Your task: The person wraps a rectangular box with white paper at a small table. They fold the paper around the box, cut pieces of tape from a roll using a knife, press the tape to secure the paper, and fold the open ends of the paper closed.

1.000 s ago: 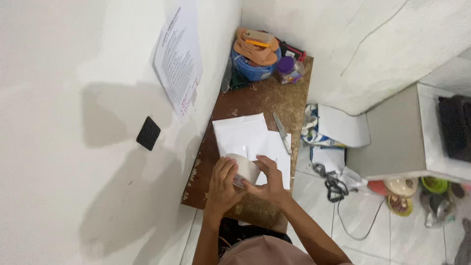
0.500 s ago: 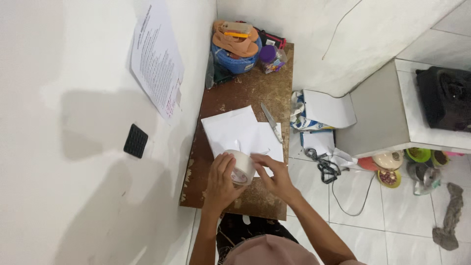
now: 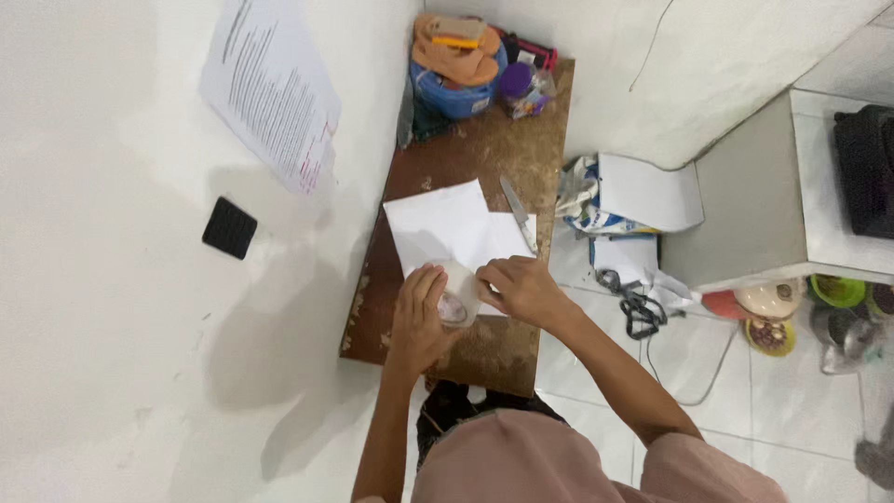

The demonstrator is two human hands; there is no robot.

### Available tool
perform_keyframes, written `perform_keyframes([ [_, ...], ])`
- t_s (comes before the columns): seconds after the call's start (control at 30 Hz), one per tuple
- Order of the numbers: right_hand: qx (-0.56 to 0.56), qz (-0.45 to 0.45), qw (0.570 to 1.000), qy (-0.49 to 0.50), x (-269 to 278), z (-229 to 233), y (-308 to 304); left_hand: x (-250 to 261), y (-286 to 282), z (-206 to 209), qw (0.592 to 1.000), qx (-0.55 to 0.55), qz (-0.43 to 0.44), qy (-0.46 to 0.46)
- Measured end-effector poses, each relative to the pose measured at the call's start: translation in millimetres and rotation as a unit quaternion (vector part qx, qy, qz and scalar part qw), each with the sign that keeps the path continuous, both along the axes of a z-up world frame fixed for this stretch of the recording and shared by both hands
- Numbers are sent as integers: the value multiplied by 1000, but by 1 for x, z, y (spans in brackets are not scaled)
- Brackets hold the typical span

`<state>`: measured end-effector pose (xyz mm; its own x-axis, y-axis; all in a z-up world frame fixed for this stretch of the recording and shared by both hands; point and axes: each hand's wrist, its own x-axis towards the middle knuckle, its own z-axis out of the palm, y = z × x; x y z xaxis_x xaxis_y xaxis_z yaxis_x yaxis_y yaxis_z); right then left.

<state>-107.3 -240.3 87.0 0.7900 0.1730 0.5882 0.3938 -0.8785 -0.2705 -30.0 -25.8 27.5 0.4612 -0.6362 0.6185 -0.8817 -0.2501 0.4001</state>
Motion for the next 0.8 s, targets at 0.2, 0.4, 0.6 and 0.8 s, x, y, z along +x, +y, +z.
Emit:
perform_keyframes([
  [0.2,61,50,996,48,-9,-15,-34,-25,-25,10,997,6,-13,76],
  [0.4,276,109,920,256,-12,-32,-72,-45,-52,-2,991,-11,-6,137],
  [0.6,434,117,849,279,-33,-32,-89,-62,-77,-15,991,9,50,122],
  [0.8,402,78,883,230,-45,-41,-94,-68,-87,-7,993,35,53,96],
])
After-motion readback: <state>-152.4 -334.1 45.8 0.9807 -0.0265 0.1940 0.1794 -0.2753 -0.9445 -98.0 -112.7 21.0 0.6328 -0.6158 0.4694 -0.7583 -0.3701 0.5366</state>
